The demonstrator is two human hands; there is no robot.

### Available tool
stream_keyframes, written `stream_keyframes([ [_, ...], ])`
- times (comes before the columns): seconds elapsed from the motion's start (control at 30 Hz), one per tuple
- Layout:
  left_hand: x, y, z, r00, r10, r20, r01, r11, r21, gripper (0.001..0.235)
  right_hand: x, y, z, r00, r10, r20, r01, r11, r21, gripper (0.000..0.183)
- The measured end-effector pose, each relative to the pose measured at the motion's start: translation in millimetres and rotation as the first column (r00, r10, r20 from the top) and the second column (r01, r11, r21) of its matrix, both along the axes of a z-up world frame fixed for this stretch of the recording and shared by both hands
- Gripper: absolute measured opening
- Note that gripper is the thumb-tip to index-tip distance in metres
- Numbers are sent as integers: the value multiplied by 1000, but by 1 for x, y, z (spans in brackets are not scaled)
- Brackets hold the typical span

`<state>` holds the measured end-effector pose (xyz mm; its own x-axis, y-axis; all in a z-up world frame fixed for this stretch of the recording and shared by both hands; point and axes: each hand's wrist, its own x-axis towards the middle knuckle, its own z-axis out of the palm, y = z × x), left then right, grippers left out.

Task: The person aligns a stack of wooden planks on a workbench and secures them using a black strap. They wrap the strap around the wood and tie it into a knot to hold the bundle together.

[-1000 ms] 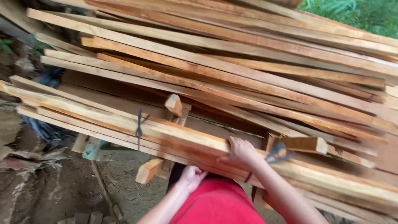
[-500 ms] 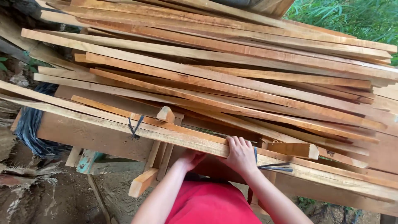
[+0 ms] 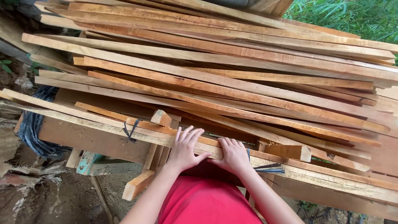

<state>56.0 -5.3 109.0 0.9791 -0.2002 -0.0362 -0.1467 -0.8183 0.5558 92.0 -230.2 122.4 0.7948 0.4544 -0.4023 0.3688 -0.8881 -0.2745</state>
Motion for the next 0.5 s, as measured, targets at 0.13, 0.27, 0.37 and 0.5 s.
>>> stream_keyframes([
  [0.13, -5, -3, -21, 987, -131, 92, 103, 959, 264, 106, -5, -4, -27, 992, 56, 114, -59, 998, 29, 87],
  [0.27, 2, -4, -21, 979, -132, 153, 100, 975, 200, 101, 4, -9, -25, 994, 60, 90, -69, 992, 102, 86],
  [0.37, -1, -2, -19, 983, -145, 110, 119, 969, 217, 103, 2, -5, -13, 995, 75, 68, -82, 991, 104, 85],
  [0.5, 1, 5, -47, 980, -198, -4, 188, 926, 327, 102, 3, 5, -7, 996, 60, 69, -62, 998, 26, 81],
])
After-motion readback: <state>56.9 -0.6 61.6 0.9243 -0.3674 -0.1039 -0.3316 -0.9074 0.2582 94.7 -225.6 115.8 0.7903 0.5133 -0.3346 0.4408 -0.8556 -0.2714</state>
